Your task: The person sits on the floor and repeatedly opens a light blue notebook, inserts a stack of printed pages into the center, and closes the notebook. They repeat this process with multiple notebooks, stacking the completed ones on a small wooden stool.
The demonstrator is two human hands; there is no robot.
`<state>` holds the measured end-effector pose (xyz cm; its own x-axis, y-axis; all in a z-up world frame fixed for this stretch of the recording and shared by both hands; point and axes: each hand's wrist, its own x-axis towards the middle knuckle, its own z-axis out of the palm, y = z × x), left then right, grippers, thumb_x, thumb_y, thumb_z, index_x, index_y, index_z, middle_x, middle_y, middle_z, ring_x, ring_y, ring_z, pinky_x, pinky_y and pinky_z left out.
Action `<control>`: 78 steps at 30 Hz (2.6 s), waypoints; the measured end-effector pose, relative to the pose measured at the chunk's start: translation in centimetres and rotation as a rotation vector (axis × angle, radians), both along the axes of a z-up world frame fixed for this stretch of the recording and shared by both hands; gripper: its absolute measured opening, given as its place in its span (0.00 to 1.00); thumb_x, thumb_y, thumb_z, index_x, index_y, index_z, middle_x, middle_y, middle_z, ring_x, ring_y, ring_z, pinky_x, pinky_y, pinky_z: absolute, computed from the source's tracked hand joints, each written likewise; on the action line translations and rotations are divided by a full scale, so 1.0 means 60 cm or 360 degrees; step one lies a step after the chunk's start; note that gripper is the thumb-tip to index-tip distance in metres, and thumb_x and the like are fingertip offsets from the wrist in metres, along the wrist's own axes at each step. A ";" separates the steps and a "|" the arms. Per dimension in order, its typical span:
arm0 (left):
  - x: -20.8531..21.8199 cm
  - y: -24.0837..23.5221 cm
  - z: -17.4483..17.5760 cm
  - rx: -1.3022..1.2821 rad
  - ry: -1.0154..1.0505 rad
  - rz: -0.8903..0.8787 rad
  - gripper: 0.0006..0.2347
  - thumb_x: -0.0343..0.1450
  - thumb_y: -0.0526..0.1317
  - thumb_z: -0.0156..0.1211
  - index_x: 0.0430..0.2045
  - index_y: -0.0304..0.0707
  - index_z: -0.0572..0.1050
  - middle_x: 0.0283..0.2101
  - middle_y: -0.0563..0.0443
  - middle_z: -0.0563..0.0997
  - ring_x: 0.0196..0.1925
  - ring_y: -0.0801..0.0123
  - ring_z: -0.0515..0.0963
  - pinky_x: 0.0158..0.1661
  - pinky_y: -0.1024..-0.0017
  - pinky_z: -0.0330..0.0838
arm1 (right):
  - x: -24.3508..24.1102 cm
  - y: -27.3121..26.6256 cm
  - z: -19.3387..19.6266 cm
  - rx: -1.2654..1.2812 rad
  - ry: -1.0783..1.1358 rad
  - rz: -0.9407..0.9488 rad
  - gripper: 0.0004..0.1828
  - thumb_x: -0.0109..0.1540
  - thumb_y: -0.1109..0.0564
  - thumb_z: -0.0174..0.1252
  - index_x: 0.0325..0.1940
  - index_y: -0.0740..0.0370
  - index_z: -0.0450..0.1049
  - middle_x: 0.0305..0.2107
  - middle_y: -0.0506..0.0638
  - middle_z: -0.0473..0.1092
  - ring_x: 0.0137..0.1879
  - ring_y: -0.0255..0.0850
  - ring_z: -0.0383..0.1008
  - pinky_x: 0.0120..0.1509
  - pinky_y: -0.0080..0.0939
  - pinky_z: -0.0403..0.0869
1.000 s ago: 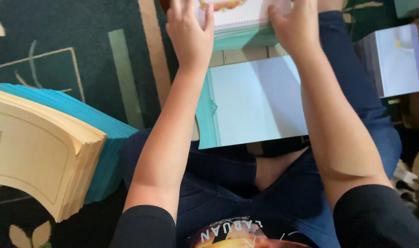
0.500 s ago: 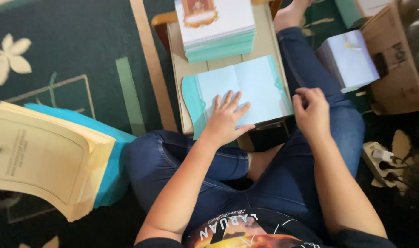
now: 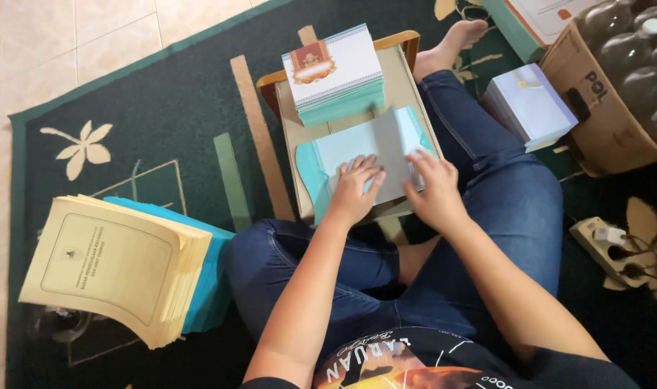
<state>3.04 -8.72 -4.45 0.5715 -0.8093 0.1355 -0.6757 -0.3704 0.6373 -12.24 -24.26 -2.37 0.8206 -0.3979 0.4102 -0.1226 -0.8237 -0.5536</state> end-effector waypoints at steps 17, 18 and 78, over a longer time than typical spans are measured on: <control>0.045 0.056 0.083 0.0572 -0.0165 0.0369 0.29 0.64 0.50 0.64 0.64 0.57 0.71 0.78 0.32 0.37 0.79 0.36 0.31 0.70 0.32 0.38 | 0.031 0.042 0.005 -0.0433 0.0068 0.0586 0.17 0.66 0.56 0.55 0.58 0.62 0.77 0.56 0.56 0.74 0.64 0.53 0.74 0.61 0.50 0.74; 0.044 0.058 0.095 0.0771 -0.0210 0.0419 0.30 0.65 0.55 0.66 0.65 0.63 0.70 0.78 0.33 0.32 0.79 0.37 0.28 0.69 0.29 0.32 | 0.034 0.041 0.005 -0.0450 0.0116 0.0564 0.18 0.65 0.56 0.54 0.58 0.60 0.77 0.55 0.55 0.75 0.64 0.51 0.74 0.62 0.49 0.74; 0.027 0.043 0.007 0.0325 -0.0536 0.0316 0.22 0.76 0.43 0.42 0.67 0.41 0.66 0.74 0.40 0.62 0.77 0.47 0.57 0.70 0.41 0.48 | 0.130 0.030 -0.015 -0.0722 0.0488 0.0543 0.31 0.70 0.49 0.45 0.77 0.60 0.61 0.70 0.58 0.63 0.76 0.52 0.60 0.75 0.56 0.62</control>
<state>4.64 -6.14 -4.05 0.6701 -0.7177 0.1893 -0.7361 -0.6097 0.2939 -4.43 -22.47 -3.25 0.9771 0.0640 0.2028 0.0902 -0.9883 -0.1226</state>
